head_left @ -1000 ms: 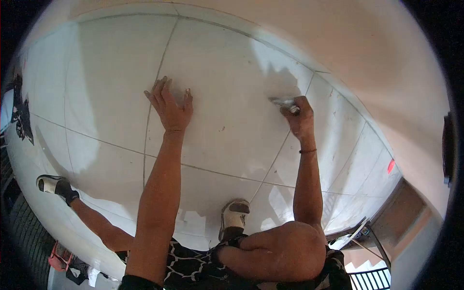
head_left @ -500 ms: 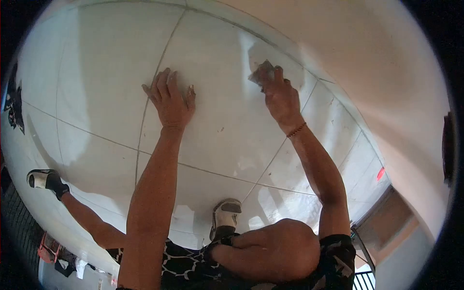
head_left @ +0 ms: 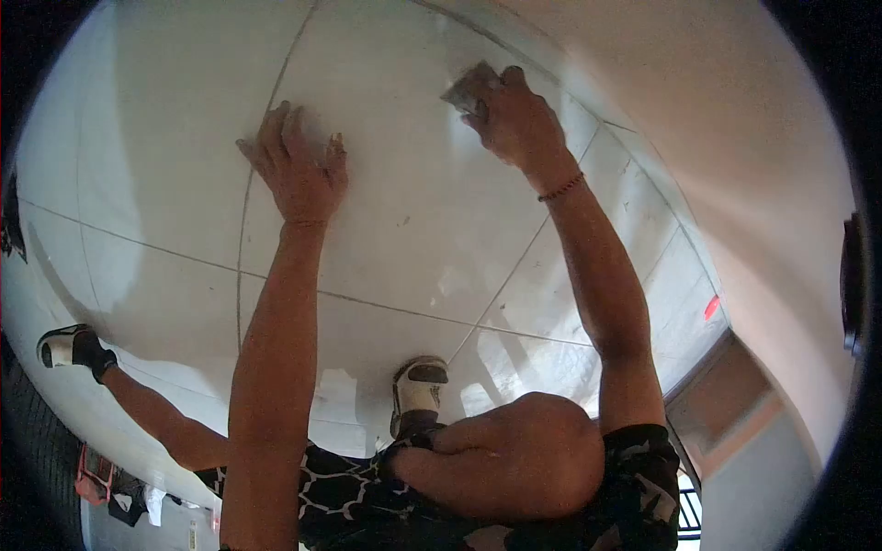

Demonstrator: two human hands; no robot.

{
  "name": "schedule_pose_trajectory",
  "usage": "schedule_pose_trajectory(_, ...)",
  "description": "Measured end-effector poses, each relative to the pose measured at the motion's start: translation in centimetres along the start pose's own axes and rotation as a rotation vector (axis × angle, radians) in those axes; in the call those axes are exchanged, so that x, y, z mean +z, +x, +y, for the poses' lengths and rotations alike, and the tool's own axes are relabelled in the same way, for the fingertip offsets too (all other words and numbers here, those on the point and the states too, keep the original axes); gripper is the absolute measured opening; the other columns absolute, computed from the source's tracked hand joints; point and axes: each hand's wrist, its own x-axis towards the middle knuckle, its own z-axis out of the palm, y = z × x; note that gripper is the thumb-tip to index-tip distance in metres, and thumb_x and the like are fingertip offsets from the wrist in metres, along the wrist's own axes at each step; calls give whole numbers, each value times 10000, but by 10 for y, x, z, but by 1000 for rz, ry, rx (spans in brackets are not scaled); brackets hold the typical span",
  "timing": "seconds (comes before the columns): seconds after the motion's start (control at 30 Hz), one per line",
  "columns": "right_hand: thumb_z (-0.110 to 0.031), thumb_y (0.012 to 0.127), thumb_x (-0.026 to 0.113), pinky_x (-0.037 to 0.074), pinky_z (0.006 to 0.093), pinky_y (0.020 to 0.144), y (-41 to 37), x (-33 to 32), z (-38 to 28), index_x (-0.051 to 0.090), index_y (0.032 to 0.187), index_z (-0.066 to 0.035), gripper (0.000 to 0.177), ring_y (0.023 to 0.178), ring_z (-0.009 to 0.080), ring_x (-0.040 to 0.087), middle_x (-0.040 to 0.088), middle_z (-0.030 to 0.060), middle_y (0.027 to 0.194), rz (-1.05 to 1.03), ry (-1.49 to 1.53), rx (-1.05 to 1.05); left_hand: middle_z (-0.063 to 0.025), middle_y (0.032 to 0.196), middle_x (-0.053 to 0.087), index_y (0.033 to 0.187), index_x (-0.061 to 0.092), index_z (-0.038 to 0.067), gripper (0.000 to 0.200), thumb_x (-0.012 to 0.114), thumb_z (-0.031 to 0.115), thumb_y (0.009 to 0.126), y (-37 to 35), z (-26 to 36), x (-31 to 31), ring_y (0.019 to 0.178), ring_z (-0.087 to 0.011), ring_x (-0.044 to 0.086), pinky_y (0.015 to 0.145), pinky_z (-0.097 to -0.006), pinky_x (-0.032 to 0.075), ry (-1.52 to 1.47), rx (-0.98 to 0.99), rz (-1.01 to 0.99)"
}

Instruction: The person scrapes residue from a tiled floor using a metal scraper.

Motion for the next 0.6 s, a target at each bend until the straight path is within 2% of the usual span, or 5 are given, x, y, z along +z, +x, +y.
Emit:
schedule_pose_trajectory(0.23, -252, 777, 624, 548, 424, 625, 5, 2, -2, 552, 1055, -66, 343, 735, 373, 628, 490, 222, 1024, 22, 67, 21, -124, 1278, 393, 1232, 390, 74, 469, 491, 340, 859, -4, 0, -2, 1229, -302, 335, 1031, -613, 104, -36, -21, -25)
schedule_pose_trajectory(0.3, -240, 767, 632, 548, 416, 642, -5, -1, -4, 559, 1049, -69, 339, 749, 369, 628, 497, 233, 1035, -75, 53, 54, -124, 1279, 391, 1237, 385, 76, 474, 491, 342, 859, 0, -1, -2, 1231, -302, 334, 1031, -612, 103, -40, -10, -16)
schedule_pose_trajectory(0.43, -238, 758, 634, 547, 416, 661, -4, 7, -19, 562, 1046, -75, 338, 760, 372, 625, 501, 245, 1046, -37, 101, 142, -126, 1279, 390, 1244, 373, 72, 476, 483, 344, 869, 2, -4, 0, 1231, -308, 333, 1028, -616, 102, 3, 1, -28)
schedule_pose_trajectory(0.53, -253, 805, 584, 532, 437, 671, 6, 6, -18, 521, 1075, -49, 345, 738, 377, 601, 492, 242, 1021, 93, 115, 110, -135, 1276, 390, 1247, 368, 65, 488, 478, 356, 871, -6, -4, 5, 1230, -315, 333, 1023, -623, 101, -13, 44, -22)
schedule_pose_trajectory(0.6, -228, 782, 619, 542, 430, 681, -32, 0, -29, 502, 1146, -95, 404, 862, 389, 598, 474, 256, 1081, 91, 198, 131, -146, 1273, 388, 1249, 365, 55, 514, 456, 393, 873, -5, -8, 5, 1226, -324, 334, 1014, -633, 105, -22, 35, -16)
